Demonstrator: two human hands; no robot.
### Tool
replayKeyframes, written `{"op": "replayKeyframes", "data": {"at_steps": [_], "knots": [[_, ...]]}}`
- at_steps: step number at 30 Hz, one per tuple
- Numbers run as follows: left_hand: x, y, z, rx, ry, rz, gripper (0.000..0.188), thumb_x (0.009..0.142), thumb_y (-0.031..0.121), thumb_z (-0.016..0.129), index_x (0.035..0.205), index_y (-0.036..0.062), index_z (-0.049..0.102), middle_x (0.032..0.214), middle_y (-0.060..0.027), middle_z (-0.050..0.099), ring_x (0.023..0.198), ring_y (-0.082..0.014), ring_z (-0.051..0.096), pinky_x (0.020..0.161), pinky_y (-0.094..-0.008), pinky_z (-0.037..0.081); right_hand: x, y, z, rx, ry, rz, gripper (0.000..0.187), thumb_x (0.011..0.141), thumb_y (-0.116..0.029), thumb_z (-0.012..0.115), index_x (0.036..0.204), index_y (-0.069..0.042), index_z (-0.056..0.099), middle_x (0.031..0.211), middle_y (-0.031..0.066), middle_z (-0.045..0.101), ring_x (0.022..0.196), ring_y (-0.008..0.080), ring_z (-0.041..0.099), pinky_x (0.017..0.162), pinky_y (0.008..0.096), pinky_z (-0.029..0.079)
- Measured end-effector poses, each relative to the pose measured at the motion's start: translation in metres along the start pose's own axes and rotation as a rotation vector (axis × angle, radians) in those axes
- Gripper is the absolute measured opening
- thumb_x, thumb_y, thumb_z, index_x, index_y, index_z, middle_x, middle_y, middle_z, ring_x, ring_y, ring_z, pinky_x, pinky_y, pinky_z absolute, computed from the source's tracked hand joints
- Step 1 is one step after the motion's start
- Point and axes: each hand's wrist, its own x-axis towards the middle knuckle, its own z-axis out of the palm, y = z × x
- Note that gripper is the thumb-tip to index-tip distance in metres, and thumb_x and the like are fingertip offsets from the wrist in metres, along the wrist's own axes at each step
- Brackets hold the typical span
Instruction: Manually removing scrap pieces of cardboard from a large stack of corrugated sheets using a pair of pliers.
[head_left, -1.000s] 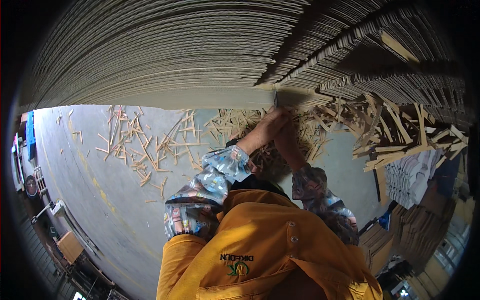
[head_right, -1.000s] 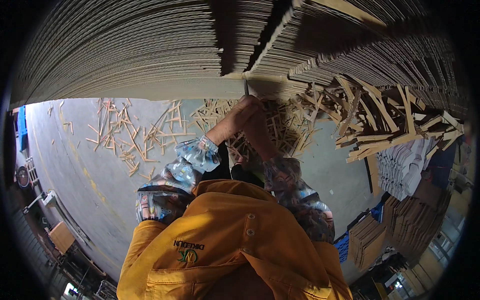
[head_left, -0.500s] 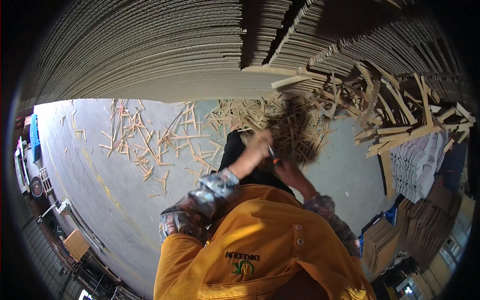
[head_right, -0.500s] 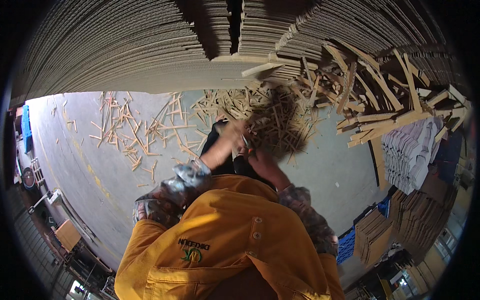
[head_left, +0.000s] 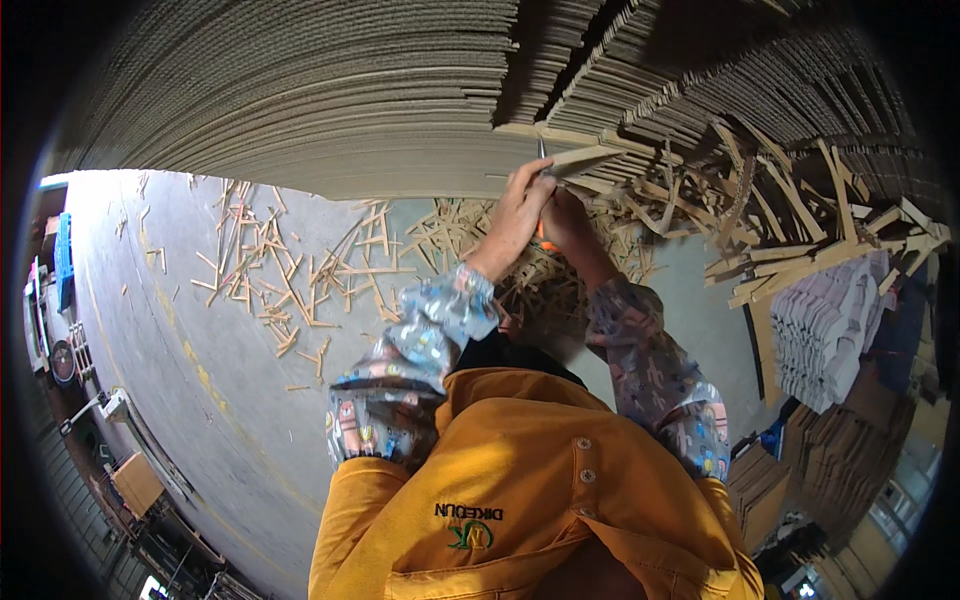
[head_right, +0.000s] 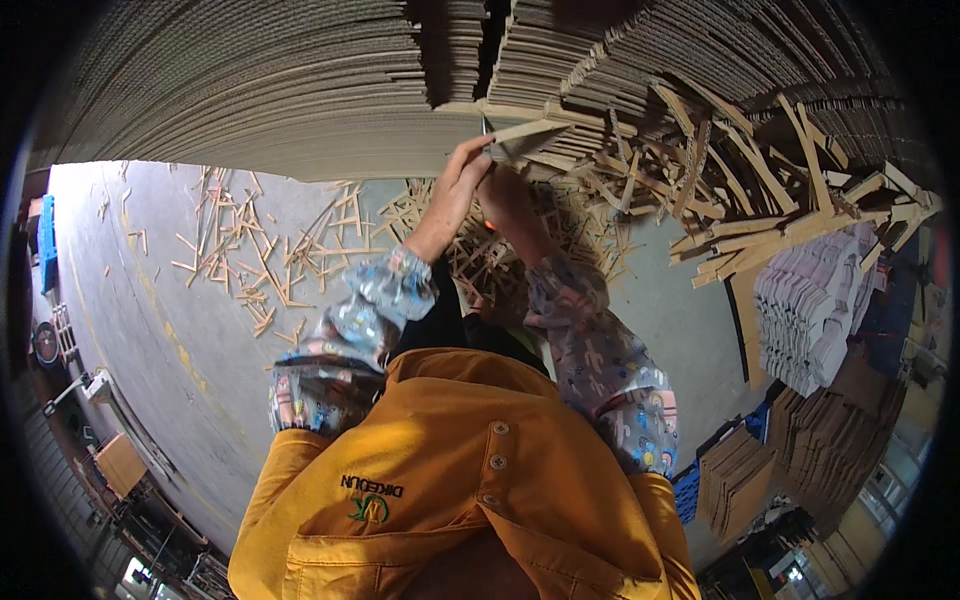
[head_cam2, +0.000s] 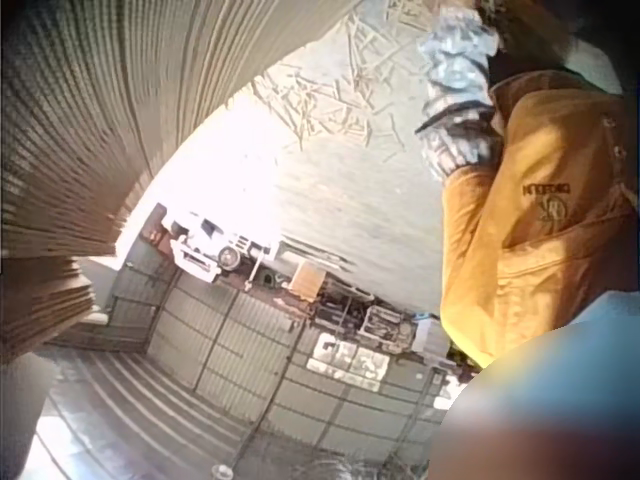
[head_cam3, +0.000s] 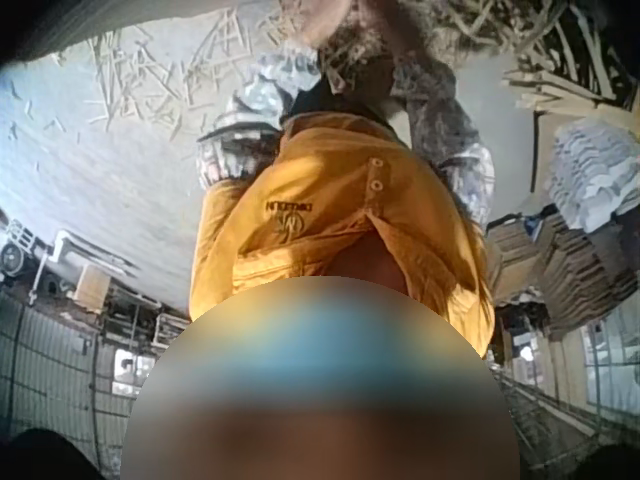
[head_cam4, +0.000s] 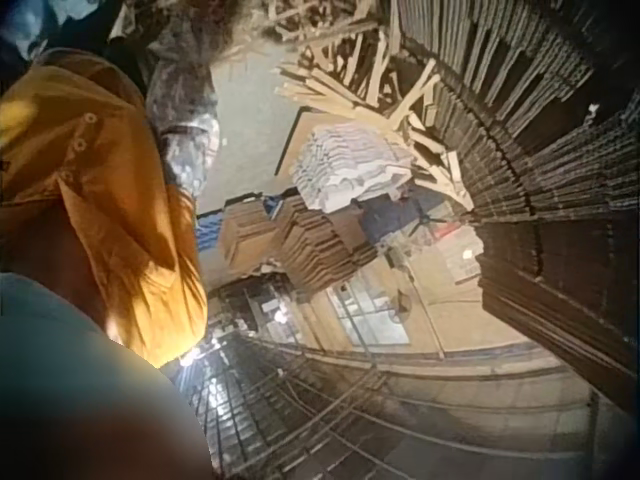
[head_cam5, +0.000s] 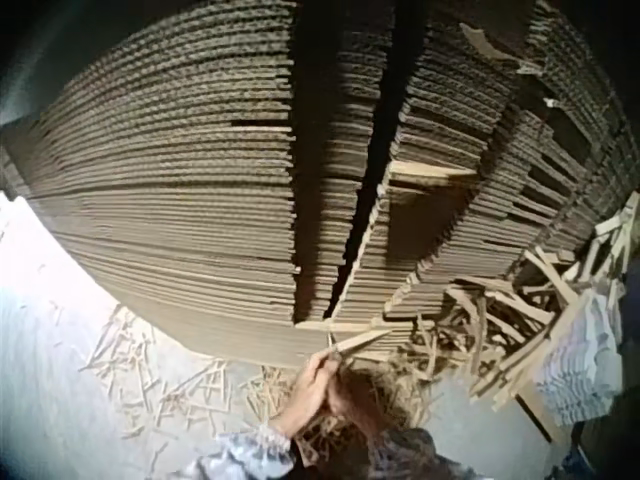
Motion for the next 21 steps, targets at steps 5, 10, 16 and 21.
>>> {"op": "replayKeyframes", "data": {"at_steps": [5,10,16,21], "knots": [[0.014,0.021,-0.003,-0.226,-0.242,-0.394,0.031,0.096,0.022,0.045,0.118,0.0035,0.055,0.091,-0.0093,0.058,0.092,-0.0194,0.055,0.086,-0.0295,0.042,-0.01,-0.039,-0.019,-0.178,-0.218,-0.165,0.029,0.091,-0.025,0.046,0.082,0.0,0.059,0.064,0.0125,0.06,0.059,0.024,0.062,0.053,0.0371,0.045],[0.011,-0.01,0.014,-0.059,-0.237,0.136,0.025,0.094,0.018,0.042,0.104,0.0003,0.058,0.098,-0.0159,0.057,0.098,-0.0294,0.052,0.09,-0.034,0.04,-0.026,-0.003,-0.001,-0.227,0.285,-0.487,0.02,0.079,-0.01,0.06,0.095,0.002,0.058,0.086,0.0201,0.061,0.082,0.0368,0.062,0.066,0.0429,0.05],[0.017,-0.016,0.002,0.111,-0.333,0.014,0.027,0.096,0.019,0.041,0.103,-0.0009,0.057,0.098,-0.0145,0.057,0.098,-0.027,0.053,0.09,-0.0341,0.04,-0.031,-0.011,0.004,-0.183,0.148,-0.257,0.02,0.084,-0.008,0.052,0.099,0.004,0.053,0.088,0.0218,0.059,0.083,0.0393,0.06,0.067,0.0446,0.049],[0.015,-0.011,0.002,-0.083,-0.314,-0.093,0.025,0.097,0.016,0.037,0.099,-0.0001,0.056,0.096,-0.0096,0.056,0.094,-0.0186,0.052,0.085,-0.0321,0.042,-0.025,-0.023,-0.015,-0.128,-0.019,-0.267,0.025,0.089,-0.015,0.051,0.106,0.002,0.054,0.095,0.0228,0.059,0.087,0.0383,0.059,0.07,0.0433,0.048]]}}
